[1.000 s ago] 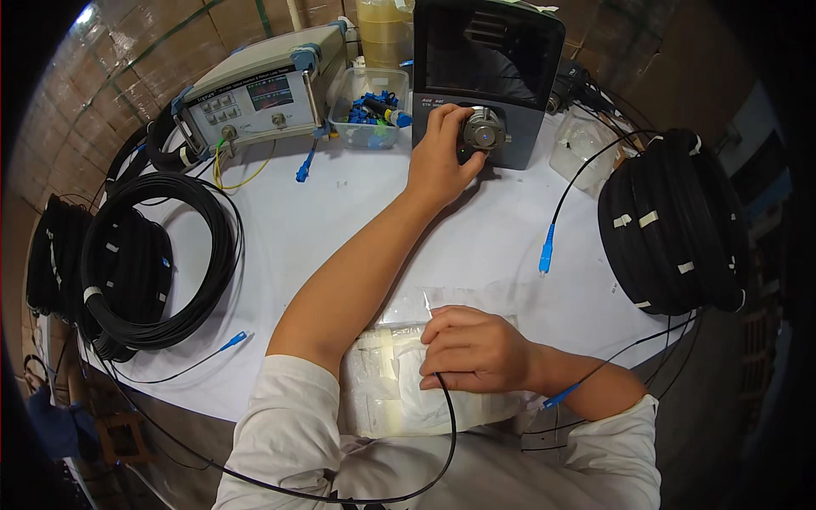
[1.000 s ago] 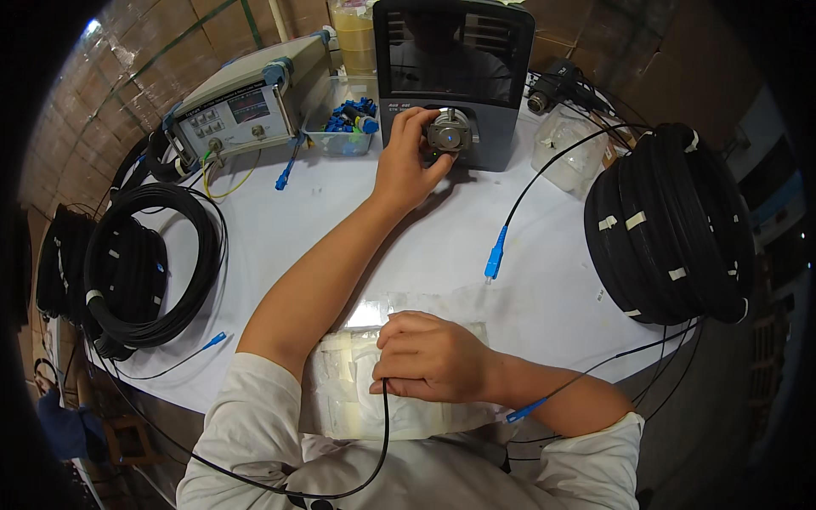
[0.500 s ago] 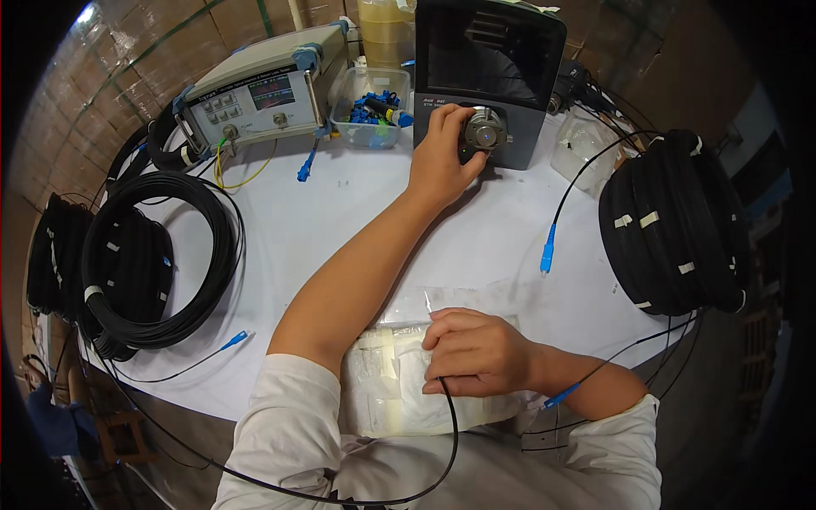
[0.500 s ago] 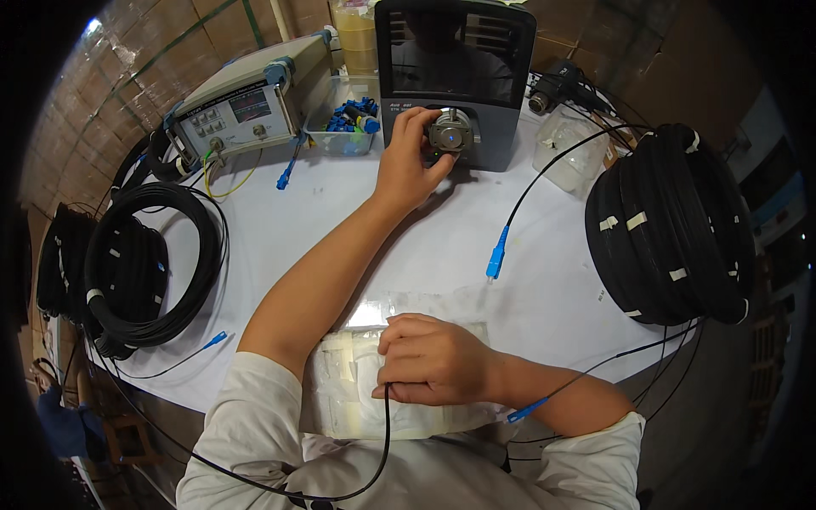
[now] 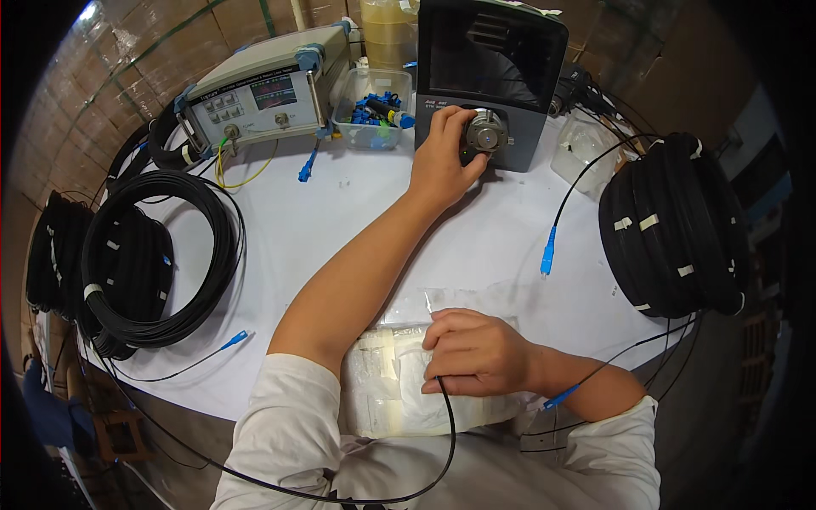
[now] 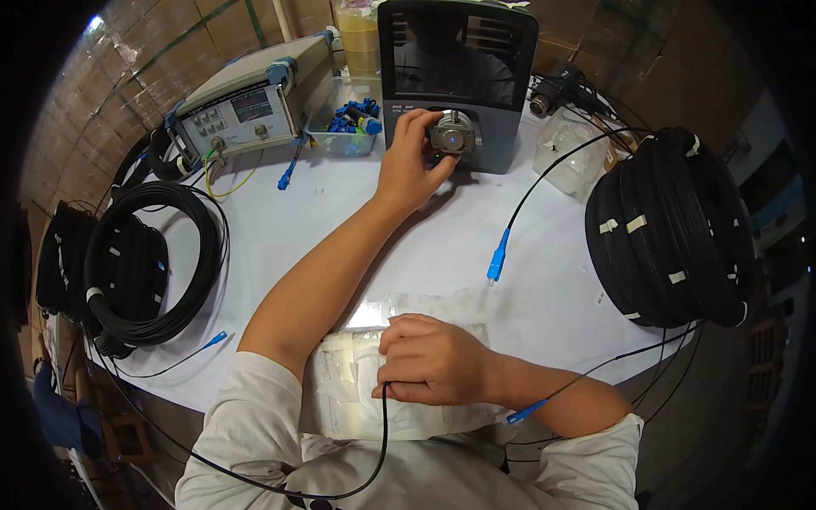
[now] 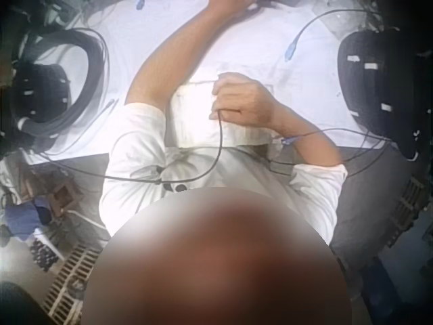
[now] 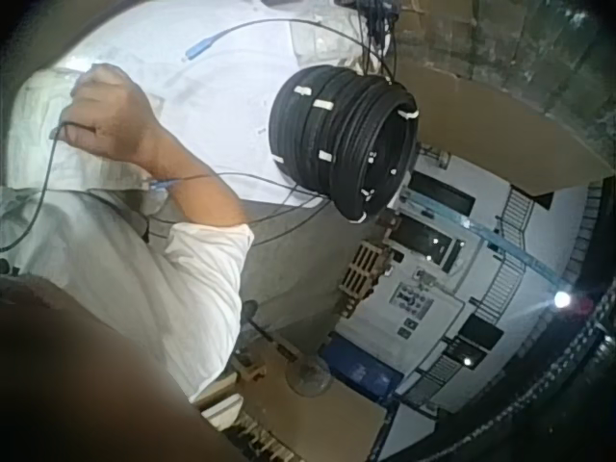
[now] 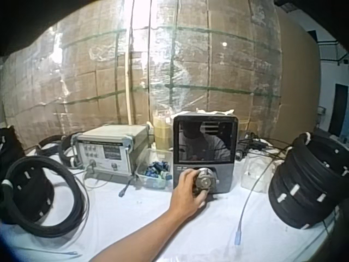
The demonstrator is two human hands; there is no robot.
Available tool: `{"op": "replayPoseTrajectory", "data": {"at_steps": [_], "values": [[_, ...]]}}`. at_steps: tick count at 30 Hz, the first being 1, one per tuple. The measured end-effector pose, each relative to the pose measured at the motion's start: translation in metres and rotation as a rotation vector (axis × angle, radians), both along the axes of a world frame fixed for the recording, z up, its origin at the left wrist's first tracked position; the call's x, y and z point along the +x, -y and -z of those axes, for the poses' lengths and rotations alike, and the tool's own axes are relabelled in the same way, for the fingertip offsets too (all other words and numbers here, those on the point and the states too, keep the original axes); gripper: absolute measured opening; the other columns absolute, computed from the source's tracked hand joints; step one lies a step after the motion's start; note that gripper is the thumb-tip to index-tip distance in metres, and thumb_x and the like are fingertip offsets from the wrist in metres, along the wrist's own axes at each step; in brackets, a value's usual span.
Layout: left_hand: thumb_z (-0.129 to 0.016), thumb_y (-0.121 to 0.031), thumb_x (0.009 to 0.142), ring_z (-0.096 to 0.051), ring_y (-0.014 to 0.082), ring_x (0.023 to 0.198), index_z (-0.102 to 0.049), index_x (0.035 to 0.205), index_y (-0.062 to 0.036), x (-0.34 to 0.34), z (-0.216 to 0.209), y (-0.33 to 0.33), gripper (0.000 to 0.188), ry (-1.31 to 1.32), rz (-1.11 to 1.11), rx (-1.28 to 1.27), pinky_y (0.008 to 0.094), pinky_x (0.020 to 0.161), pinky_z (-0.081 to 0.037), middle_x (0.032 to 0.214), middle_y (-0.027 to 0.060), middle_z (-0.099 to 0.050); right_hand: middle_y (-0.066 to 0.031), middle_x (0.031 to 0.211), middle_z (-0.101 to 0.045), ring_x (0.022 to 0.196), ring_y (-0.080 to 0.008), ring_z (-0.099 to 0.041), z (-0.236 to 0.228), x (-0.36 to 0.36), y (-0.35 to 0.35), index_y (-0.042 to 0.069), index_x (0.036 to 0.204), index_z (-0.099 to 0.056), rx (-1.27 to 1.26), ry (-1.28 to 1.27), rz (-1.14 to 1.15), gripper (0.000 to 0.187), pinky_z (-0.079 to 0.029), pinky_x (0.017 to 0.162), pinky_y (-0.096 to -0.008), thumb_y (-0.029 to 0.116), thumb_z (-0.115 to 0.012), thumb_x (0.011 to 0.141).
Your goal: Inspecting the end-face of a fiber optic connector using a digital microscope and adjusting the focus.
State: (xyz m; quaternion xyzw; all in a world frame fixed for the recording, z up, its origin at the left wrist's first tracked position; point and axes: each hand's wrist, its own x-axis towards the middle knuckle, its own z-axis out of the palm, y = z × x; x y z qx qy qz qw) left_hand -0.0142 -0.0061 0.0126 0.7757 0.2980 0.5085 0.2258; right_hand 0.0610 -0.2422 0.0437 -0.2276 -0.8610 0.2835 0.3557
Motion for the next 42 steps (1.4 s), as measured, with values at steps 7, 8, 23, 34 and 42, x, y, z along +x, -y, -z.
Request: {"op": "replayPoseTrajectory", "data": {"at_steps": [7, 8, 23, 34, 42], "values": [[-0.081, -0.012, 0.083, -0.071, 0.0321, 0.106, -0.053, 0.142, -0.0094, 0.001, 0.0006, 0.0, 0.065, 0.004, -0.003, 0.022, 0.041, 0.09, -0.06, 0.142, 0.0111, -0.052, -0.002, 0.089, -0.071, 0.098, -0.0258, -0.069, 0.0015, -0.0003, 0.0005, 0.01, 0.089, -0.077, -0.021, -0.006, 0.015, 0.015, -0.057, 0.099, -0.0458, 0.019, -0.089, 0.088], [-0.081, -0.012, 0.083, -0.071, 0.0321, 0.106, -0.053, 0.142, -0.0094, 0.0006, 0.0006, 0.0, 0.065, 0.004, -0.003, 0.022, 0.041, 0.09, -0.06, 0.142, 0.0111, -0.052, -0.002, 0.089, -0.071, 0.098, -0.0258, -0.069, 0.0006, -0.0005, 0.0001, 0.01, 0.089, -0.077, -0.021, -0.006, 0.015, 0.015, -0.057, 0.099, -0.0458, 0.019, -0.089, 0.088], [-0.081, -0.012, 0.083, -0.07, 0.0326, 0.109, -0.054, 0.142, -0.0093, 0.0005, -0.0012, 0.0006, 0.064, -0.011, -0.013, 0.022, 0.0416, 0.091, -0.06, 0.142, 0.0112, -0.052, -0.0032, 0.087, -0.069, 0.096, -0.0265, -0.069, 0.0004, 0.0004, 0.0, 0.009, 0.091, -0.079, 0.004, -0.006, 0.011, 0.015, -0.057, 0.097, -0.0457, 0.019, -0.088, 0.088], [-0.081, -0.011, 0.083, -0.07, 0.0327, 0.111, -0.054, 0.142, -0.0096, 0.0004, 0.0005, -0.0005, 0.065, 0.002, 0.003, 0.025, 0.0411, 0.093, -0.061, 0.143, 0.0111, -0.052, -0.0026, 0.087, -0.068, 0.097, -0.0261, -0.069, 0.0011, 0.0015, 0.0001, 0.01, 0.091, -0.078, 0.019, 0.019, -0.03, 0.015, -0.056, 0.099, -0.0466, 0.02, -0.089, 0.088], [-0.081, -0.012, 0.084, -0.071, 0.031, 0.107, -0.054, 0.142, -0.0096, -0.0004, -0.0032, 0.0025, 0.065, -0.019, 0.001, -0.016, 0.0409, 0.091, -0.061, 0.143, 0.011, -0.052, -0.0028, 0.086, -0.068, 0.096, -0.0267, -0.068, 0.0013, 0.0007, -0.0004, 0.009, 0.091, -0.078, 0.003, 0.002, -0.013, 0.014, -0.056, 0.097, -0.0455, 0.019, -0.088, 0.088]]}}
